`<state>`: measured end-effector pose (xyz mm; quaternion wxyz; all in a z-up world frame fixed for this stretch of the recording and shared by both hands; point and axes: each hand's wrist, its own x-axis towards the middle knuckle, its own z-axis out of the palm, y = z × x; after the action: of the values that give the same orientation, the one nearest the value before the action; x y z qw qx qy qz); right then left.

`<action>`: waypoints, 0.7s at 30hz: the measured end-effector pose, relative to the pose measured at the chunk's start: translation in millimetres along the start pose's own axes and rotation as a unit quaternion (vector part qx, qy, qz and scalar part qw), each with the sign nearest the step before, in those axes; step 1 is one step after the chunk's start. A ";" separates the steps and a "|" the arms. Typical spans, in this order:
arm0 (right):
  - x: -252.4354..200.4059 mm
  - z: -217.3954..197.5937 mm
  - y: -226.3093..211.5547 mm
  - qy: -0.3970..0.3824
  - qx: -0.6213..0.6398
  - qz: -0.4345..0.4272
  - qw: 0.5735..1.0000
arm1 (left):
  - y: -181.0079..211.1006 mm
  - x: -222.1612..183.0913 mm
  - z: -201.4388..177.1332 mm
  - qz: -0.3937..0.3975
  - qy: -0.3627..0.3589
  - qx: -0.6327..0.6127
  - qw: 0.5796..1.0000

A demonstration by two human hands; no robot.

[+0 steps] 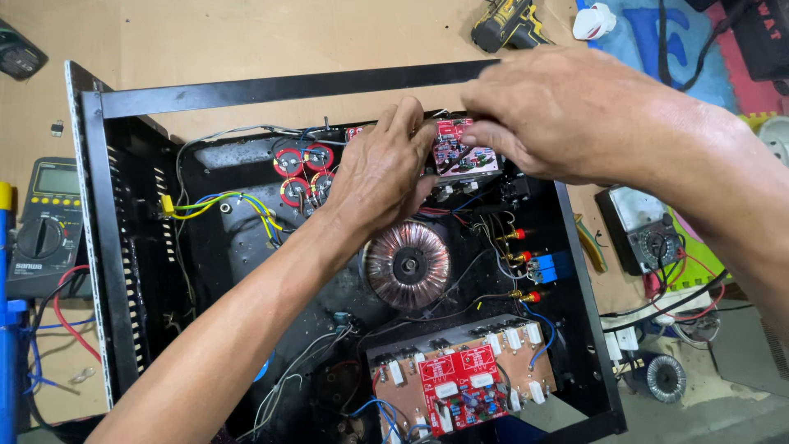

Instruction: The person solders wires to a circuit board and adjusts electronic components inside a large metal amplifier chassis using a soldering iron and pliers.

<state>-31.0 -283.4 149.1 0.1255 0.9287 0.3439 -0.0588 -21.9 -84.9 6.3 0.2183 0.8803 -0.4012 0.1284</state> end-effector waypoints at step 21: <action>-0.6 -8.8 -6.8 -0.058 -0.087 0.088 0.991 | 32.6 -10.8 29.7 -0.126 0.095 -0.056 0.986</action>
<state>-35.8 -276.3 156.4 0.2302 0.9361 0.2563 -0.0710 -52.2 -111.4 -14.7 0.3192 0.8938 -0.2711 0.1602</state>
